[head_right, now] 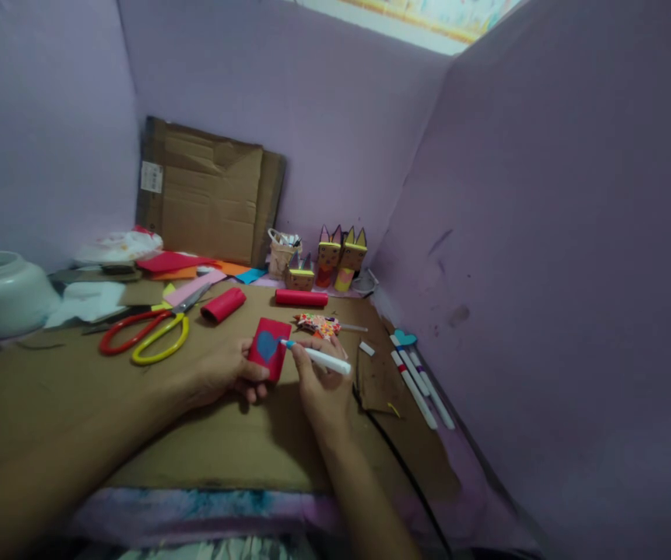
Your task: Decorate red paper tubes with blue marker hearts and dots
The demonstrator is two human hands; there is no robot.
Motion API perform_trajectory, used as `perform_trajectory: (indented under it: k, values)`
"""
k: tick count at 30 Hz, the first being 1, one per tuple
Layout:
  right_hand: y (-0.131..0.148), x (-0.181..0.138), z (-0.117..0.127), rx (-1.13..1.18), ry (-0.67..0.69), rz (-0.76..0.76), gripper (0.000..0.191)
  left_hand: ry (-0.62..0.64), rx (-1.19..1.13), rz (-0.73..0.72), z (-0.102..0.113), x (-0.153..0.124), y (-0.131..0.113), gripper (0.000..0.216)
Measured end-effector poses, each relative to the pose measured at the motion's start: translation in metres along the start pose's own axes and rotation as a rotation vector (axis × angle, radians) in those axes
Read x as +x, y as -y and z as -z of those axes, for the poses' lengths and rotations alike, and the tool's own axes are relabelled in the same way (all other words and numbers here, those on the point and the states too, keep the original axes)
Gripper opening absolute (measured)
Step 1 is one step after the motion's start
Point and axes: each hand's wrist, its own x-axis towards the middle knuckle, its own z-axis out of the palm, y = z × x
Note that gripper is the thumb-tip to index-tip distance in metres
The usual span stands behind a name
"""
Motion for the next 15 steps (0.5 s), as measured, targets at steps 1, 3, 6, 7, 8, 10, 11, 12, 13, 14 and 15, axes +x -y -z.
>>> perform_trajectory:
  k: [1, 3, 6, 7, 8, 10, 11, 12, 13, 14, 15]
  values:
    - [0.0001, 0.0, -0.0002, 0.008, -0.007, -0.005, 0.017, -0.004, 0.0, 0.003, -0.0001, -0.0003, -0.0005, 0.02]
    - [0.0003, 0.0001, -0.0004, 0.023, -0.02, -0.015, 0.018, -0.006, -0.004, 0.004, -0.0004, -0.0009, -0.0012, 0.019]
    - [-0.0001, 0.0005, 0.0, 0.027, -0.021, -0.015, 0.018, -0.004, -0.011, 0.001, -0.0007, -0.0014, -0.0014, 0.02]
    - [-0.0003, 0.0006, 0.0003, 0.023, -0.018, -0.009, 0.018, -0.003, -0.015, -0.001, -0.0006, -0.0015, -0.0013, 0.02]
    - [-0.0006, 0.0007, 0.0006, 0.016, -0.014, -0.003, 0.018, 0.0, -0.016, -0.001, -0.0005, -0.0014, -0.001, 0.02]
    - [-0.001, 0.0006, 0.0013, 0.001, -0.004, 0.008, 0.018, 0.01, -0.014, -0.002, 0.0001, -0.001, -0.0004, 0.018]
    - [-0.0012, 0.0003, 0.0016, -0.005, 0.0, 0.012, 0.018, 0.015, -0.012, -0.003, 0.0005, -0.0005, -0.0001, 0.017]
    - [-0.0012, 0.0, 0.0018, -0.011, 0.006, 0.015, 0.018, 0.021, -0.01, -0.004, 0.0009, 0.0, 0.0003, 0.016]
    - [-0.0011, -0.0005, 0.0019, -0.017, 0.012, 0.015, 0.018, 0.026, -0.009, -0.005, 0.0013, 0.0006, 0.0007, 0.016]
    - [-0.0009, -0.001, 0.0021, -0.024, 0.017, 0.013, 0.018, 0.027, -0.009, -0.006, 0.0017, 0.0011, 0.0011, 0.017]
    - [-0.0005, -0.0016, 0.0021, -0.033, 0.021, 0.009, 0.018, 0.031, -0.012, -0.009, 0.002, 0.0016, 0.0015, 0.018]
